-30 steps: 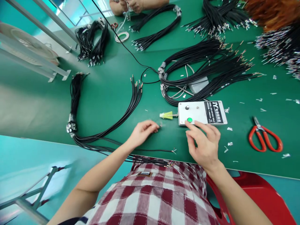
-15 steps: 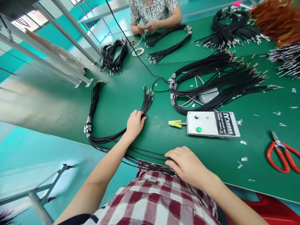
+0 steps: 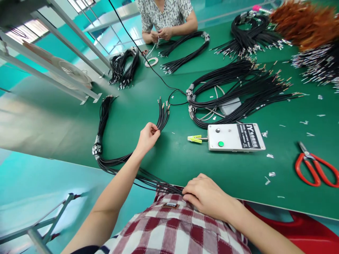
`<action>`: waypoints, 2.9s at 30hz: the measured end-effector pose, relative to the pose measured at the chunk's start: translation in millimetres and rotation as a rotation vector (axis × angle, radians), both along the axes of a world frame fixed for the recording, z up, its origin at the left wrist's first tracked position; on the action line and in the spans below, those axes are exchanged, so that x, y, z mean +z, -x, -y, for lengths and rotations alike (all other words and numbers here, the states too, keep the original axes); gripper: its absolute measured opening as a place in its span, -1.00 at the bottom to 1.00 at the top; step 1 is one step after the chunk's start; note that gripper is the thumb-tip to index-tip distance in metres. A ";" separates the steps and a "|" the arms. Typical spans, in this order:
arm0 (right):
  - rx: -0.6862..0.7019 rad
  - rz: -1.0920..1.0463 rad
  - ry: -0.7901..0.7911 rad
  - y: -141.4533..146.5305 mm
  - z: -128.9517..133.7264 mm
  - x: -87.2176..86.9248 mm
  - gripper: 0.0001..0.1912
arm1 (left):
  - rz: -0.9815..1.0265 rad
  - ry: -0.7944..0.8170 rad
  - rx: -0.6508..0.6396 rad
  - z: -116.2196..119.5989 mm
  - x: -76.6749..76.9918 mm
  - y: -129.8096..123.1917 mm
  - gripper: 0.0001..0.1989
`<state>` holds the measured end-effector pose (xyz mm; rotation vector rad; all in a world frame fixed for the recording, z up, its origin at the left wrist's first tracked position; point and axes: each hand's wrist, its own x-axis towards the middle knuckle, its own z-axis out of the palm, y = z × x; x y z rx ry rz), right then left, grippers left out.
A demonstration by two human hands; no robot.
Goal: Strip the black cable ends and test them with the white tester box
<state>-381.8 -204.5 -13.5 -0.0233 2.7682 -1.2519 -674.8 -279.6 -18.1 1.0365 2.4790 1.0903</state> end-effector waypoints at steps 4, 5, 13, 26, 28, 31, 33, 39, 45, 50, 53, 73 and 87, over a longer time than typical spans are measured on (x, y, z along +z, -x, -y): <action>-0.018 0.010 -0.032 4.2 -3.0 -1.0 -0.78 | 0.395 -0.210 -0.268 2.5 28.1 -53.3 -0.86; -0.049 -0.002 -0.020 5.6 -5.5 0.1 -0.79 | 0.459 -0.218 -0.331 2.5 34.3 -67.0 -0.84; -0.704 -0.105 0.649 16.9 -24.1 11.8 -0.76 | 1.022 -0.174 -0.381 9.8 32.5 -116.4 -0.67; -0.820 -0.060 1.161 37.9 -20.9 8.0 -0.69 | 1.104 -0.239 -0.210 20.1 18.7 -130.8 -0.66; -0.816 -0.057 1.174 39.3 -20.8 9.0 -0.70 | 1.092 -0.247 -0.204 19.2 18.3 -131.3 -0.66; -0.820 -0.052 1.192 41.3 -19.5 9.0 -0.71 | 1.065 -0.255 -0.178 17.9 18.1 -132.1 -0.64; -0.828 -0.061 1.209 41.7 -17.3 7.4 -0.73 | 1.040 -0.272 -0.147 17.1 18.3 -132.8 -0.64; -0.860 -0.078 1.221 38.1 -11.2 -1.4 -0.74 | 1.021 -0.291 -0.103 15.5 17.1 -132.6 -0.65; -0.833 -0.116 1.193 36.8 -15.6 -2.6 -0.72 | 1.014 -0.268 -0.115 14.0 17.4 -131.4 -0.65; -0.831 -0.110 1.109 42.0 -14.2 -1.7 -0.70 | 1.017 -0.267 -0.132 14.4 17.3 -131.2 -0.64; -0.837 -0.098 1.061 44.8 -13.6 -0.4 -0.66 | 1.021 -0.282 -0.151 15.8 17.2 -130.9 -0.64; -0.690 -0.048 0.548 32.4 -27.4 -2.4 -0.78 | 0.613 -0.301 -0.161 12.5 -1.3 -136.6 -0.76; -0.226 -0.322 -0.790 40.7 -51.9 16.4 -0.76 | 0.734 -0.223 -0.254 2.2 -2.2 -116.1 -0.74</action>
